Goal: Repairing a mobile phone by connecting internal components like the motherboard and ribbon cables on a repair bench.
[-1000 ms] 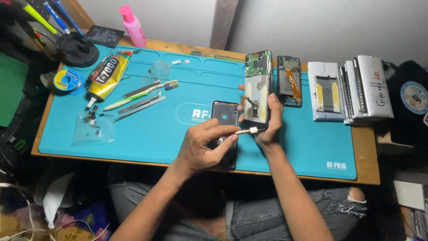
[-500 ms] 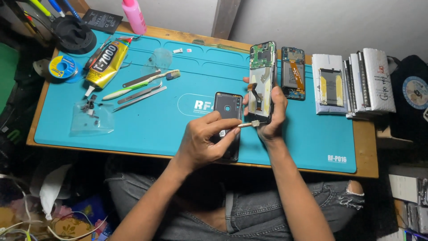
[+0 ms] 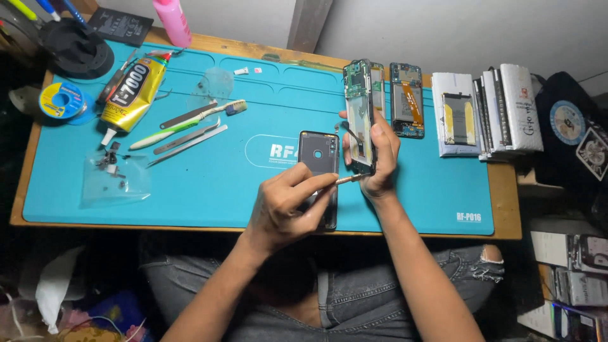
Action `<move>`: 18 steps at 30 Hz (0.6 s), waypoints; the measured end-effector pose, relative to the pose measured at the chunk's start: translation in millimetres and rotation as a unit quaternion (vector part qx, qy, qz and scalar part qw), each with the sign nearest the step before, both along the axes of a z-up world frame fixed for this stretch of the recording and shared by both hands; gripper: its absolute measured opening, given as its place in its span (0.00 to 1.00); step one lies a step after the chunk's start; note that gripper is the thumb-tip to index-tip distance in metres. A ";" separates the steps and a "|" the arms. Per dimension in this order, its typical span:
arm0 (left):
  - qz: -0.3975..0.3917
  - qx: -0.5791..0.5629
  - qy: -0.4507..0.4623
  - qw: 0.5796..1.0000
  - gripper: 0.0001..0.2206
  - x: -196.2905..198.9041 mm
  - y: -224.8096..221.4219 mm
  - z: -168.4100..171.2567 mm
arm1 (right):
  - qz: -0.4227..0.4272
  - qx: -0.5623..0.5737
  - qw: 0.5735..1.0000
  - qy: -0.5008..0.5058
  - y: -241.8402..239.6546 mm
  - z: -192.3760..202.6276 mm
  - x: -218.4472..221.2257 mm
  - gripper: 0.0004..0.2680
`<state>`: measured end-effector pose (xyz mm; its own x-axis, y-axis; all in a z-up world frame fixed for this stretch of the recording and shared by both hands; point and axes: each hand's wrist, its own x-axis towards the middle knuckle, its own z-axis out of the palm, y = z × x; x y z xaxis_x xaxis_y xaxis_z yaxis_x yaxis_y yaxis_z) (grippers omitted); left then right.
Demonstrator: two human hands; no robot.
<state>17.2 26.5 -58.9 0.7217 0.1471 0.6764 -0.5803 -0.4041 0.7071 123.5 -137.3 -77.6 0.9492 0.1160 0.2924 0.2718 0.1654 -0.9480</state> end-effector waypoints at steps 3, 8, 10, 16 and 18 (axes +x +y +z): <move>0.001 -0.018 0.012 1.000 0.08 -2.0 3.4 3.9 | 0.005 -0.006 1.000 0.000 5.1 1.7 -1.8 0.24; -0.019 -0.030 0.042 0.999 0.07 -3.5 4.4 7.8 | -0.002 -0.008 1.000 0.011 4.9 3.5 -4.8 0.25; -0.019 -0.028 0.047 0.998 0.07 -3.1 5.3 5.5 | 0.000 -0.004 1.000 0.014 5.6 0.7 -4.7 0.25; -0.047 -0.011 0.056 0.997 0.03 0.3 4.2 1.0 | 0.002 -0.005 1.000 0.018 1.8 1.8 -2.7 0.26; -0.034 0.006 0.069 0.997 0.05 -3.6 2.4 -3.2 | 0.011 -0.001 1.000 0.026 1.1 -0.1 -5.8 0.26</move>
